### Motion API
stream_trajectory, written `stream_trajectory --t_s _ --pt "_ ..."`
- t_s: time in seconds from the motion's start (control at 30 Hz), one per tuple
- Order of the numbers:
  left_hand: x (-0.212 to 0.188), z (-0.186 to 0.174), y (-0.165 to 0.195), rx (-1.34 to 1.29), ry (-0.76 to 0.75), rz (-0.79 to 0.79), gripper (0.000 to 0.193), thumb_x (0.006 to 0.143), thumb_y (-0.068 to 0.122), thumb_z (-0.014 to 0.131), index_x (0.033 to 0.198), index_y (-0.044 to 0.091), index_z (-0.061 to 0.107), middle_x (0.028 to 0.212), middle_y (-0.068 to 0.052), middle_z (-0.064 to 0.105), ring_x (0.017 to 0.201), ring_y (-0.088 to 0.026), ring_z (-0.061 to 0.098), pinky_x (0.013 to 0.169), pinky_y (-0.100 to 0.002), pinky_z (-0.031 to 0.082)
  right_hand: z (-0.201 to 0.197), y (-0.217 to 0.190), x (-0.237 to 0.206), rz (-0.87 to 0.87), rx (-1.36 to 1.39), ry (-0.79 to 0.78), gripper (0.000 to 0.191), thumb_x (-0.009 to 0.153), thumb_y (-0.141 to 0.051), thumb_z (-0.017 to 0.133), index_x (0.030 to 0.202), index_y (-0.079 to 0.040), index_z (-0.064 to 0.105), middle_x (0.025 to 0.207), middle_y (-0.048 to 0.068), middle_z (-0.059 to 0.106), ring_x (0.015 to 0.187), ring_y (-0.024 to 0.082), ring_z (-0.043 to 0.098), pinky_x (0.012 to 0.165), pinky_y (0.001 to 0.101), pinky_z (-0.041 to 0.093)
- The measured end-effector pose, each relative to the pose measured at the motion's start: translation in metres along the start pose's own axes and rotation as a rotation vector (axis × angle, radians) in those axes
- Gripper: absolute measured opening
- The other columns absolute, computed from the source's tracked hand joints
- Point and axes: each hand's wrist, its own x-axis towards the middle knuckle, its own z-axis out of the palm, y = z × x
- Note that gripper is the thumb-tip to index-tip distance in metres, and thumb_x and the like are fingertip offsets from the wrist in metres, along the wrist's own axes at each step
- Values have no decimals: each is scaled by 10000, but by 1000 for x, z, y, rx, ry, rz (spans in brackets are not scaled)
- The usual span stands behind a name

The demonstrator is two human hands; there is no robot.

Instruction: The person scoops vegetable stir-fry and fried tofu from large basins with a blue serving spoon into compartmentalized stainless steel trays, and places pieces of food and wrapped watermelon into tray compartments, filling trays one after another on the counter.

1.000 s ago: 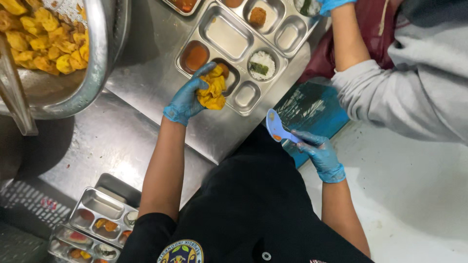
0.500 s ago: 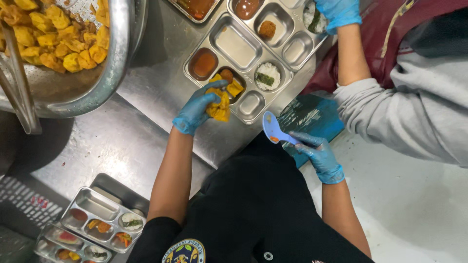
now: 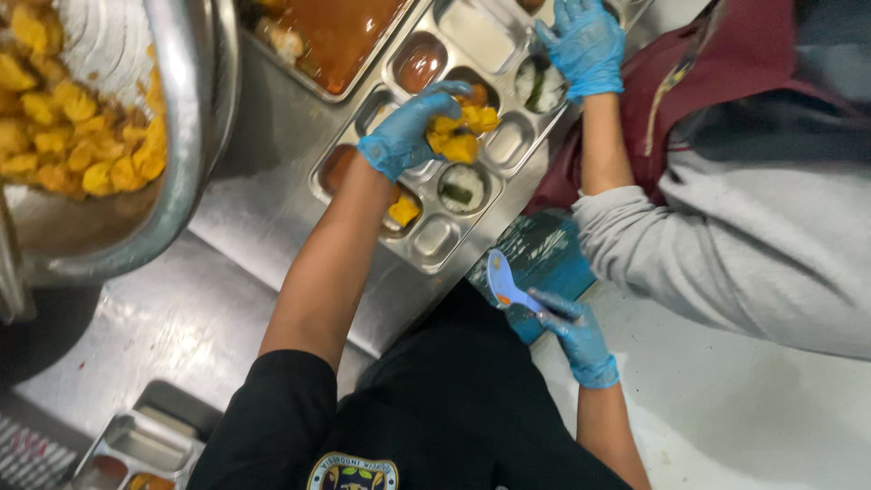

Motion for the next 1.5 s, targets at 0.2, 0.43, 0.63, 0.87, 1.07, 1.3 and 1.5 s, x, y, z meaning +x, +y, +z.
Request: stream_trajectory --t_s 0.2,0.43,0.63,0.87,1.07,1.3,1.5 --pt "102 10 28 -146 17 223 254 846 68 660 1093 95 609 970 -67 651 908 -239 719 616 -494 620 -18 25 -10 111 -4 106 464 866 -6 681 1329 26 676 1143 108 748 907 141 662 773 264 512" --pt "169 43 48 -5 64 292 241 792 67 710 1006 99 604 850 -78 668 693 -254 718 582 -472 649 -29 49 -22 111 157 178 462 869 -2 690 1329 48 671 964 94 726 771 121 576 696 262 469" --pt "231 71 48 236 153 661 176 772 51 755 919 42 659 836 -78 685 730 -204 686 650 -356 594 -32 58 -17 159 167 204 467 886 -16 675 1346 61 669 918 82 688 749 118 547 682 258 457" --pt "235 67 52 234 112 687 171 799 79 777 934 10 698 865 -77 711 799 -202 705 735 -334 597 -41 64 -19 171 213 230 483 865 10 660 1341 88 642 953 118 712 743 145 551 669 263 435" --pt "150 18 80 786 248 664 225 755 130 763 961 80 689 876 -76 704 815 -212 700 748 -361 596 -41 66 -16 159 278 209 497 861 4 673 1348 90 627 965 125 706 766 150 554 688 277 455" --pt "154 23 38 1874 224 612 373 759 51 734 1123 128 716 1182 -250 592 993 -425 666 796 -539 553 -42 66 -6 164 129 153 482 874 -6 660 1350 72 648 948 114 716 752 139 564 672 267 448" --pt "184 24 16 1824 410 453 268 812 20 686 1065 99 722 1241 -312 529 1019 -461 669 843 -508 571 -46 77 -14 121 207 202 486 859 0 662 1340 68 644 953 119 726 730 149 568 659 277 457"
